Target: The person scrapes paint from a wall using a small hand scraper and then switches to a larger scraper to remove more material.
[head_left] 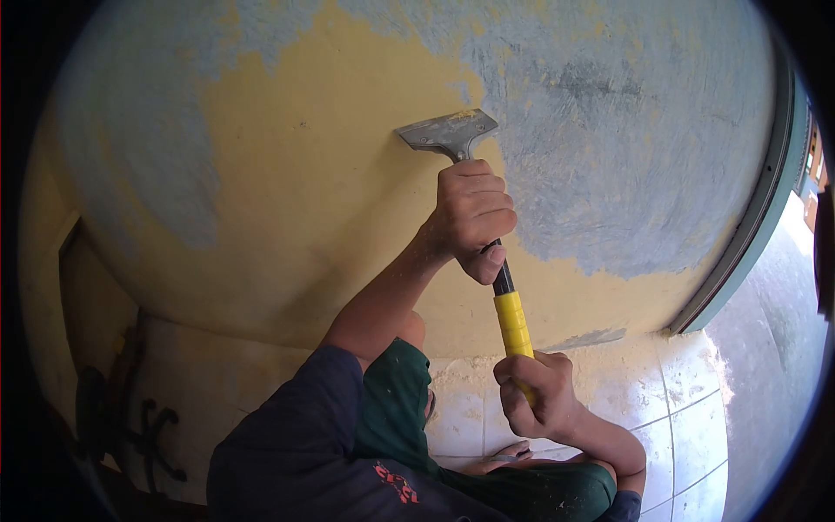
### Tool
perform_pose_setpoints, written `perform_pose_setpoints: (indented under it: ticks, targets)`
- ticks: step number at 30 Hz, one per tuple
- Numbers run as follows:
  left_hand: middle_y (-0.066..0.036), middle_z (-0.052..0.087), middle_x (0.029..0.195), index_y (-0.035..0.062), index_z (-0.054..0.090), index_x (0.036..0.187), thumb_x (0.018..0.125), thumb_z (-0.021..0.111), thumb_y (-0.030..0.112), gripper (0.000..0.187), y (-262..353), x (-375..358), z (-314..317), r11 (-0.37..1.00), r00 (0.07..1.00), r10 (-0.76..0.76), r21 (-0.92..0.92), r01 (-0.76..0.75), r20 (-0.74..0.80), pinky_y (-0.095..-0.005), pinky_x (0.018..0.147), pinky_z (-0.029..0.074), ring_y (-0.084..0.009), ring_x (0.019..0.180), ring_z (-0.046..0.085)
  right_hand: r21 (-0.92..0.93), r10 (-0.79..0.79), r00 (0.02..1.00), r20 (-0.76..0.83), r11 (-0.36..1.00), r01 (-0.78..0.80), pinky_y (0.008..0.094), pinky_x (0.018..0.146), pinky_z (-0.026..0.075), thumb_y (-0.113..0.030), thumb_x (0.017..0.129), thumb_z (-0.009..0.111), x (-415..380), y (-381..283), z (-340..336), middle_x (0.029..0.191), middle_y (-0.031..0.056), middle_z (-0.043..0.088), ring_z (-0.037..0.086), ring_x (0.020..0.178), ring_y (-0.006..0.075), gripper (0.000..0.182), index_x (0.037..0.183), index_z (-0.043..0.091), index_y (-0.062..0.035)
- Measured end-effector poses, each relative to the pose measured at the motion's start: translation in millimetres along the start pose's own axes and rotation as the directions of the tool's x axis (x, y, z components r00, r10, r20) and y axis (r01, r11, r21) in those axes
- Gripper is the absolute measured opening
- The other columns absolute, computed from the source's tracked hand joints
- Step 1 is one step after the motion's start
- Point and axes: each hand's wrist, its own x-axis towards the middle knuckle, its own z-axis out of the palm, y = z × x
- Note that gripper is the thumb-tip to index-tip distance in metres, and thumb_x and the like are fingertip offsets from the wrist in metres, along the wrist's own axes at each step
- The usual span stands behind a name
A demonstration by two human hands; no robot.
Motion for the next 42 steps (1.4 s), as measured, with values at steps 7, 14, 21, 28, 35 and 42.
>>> perform_pose_setpoints:
  ticks: [7, 14, 21, 28, 35, 42]
  targets:
    - [-0.004, 0.042, 0.047, 0.0098, 0.038, 0.049, 0.076, 0.042, 0.042, 0.042, -6, -2, -9, 1.000, 0.995, -0.028, -0.006, 0.029, 0.091, -0.0336, 0.045, 0.031, -0.0222, 0.042, 0.042, 0.041, -0.034, 0.999, -0.012, 0.999, 0.034, 0.0346, 0.046, 0.045, 0.001, 0.069, 0.055, 8, 2, 3, 0.060, 0.0079, 0.054, 0.056, 0.047, 0.0244, 0.014, 0.081, 0.055, -0.0062]
    - [-0.005, 0.043, 0.048, 0.0103, 0.038, 0.050, 0.074, 0.043, 0.041, 0.039, -24, 14, -14, 1.000, 0.998, -0.014, -0.002, 0.014, 0.061, -0.0348, 0.046, 0.031, -0.0229, 0.041, 0.043, 0.051, -0.045, 0.994, -0.100, 0.997, 0.050, 0.0333, 0.046, 0.043, 0.002, 0.068, 0.053, 25, 5, 4, 0.059, 0.0085, 0.052, 0.054, 0.046, 0.0229, 0.012, 0.077, 0.054, -0.0055]
    - [-0.005, 0.037, 0.045, 0.0084, 0.034, 0.049, 0.080, 0.039, 0.040, 0.045, -19, 27, -13, 1.000, 1.000, 0.008, 0.009, -0.008, -0.025, -0.0337, 0.045, 0.029, -0.0213, 0.039, 0.039, 0.016, -0.180, 0.972, -0.151, 0.983, 0.184, 0.0344, 0.044, 0.041, -0.001, 0.068, 0.055, 25, -7, 1, 0.058, 0.0070, 0.050, 0.053, 0.046, 0.0233, 0.011, 0.077, 0.057, -0.0077]
    - [-0.005, 0.033, 0.045, 0.0077, 0.032, 0.048, 0.080, 0.038, 0.037, 0.044, 4, 10, -3, 1.000, 1.000, -0.019, 0.004, 0.019, -0.012, -0.0309, 0.045, 0.029, -0.0201, 0.038, 0.037, -0.026, -0.107, 0.993, -0.053, 0.994, 0.105, 0.0345, 0.043, 0.042, -0.003, 0.068, 0.056, -2, 1, -3, 0.059, 0.0070, 0.050, 0.052, 0.044, 0.0246, 0.013, 0.080, 0.057, -0.0077]
    - [-0.005, 0.034, 0.045, 0.0081, 0.032, 0.048, 0.080, 0.039, 0.039, 0.045, -3, 7, -2, 0.999, 0.999, -0.045, -0.005, 0.046, 0.016, -0.0314, 0.045, 0.028, -0.0206, 0.038, 0.037, 0.050, -0.086, 0.994, -0.066, 0.995, 0.090, 0.0342, 0.044, 0.042, -0.001, 0.067, 0.054, 6, 4, -2, 0.059, 0.0081, 0.052, 0.052, 0.044, 0.0249, 0.012, 0.078, 0.055, -0.0063]
    - [-0.004, 0.037, 0.046, 0.0103, 0.035, 0.049, 0.074, 0.042, 0.039, 0.039, -21, 20, -15, 0.999, 0.997, -0.012, 0.032, 0.010, 0.081, -0.0349, 0.045, 0.029, -0.0231, 0.040, 0.039, 0.091, -0.117, 0.986, -0.117, 0.988, 0.127, 0.0321, 0.044, 0.041, 0.002, 0.066, 0.052, 23, 0, 0, 0.057, 0.0076, 0.050, 0.051, 0.044, 0.0231, 0.012, 0.075, 0.053, -0.0050]
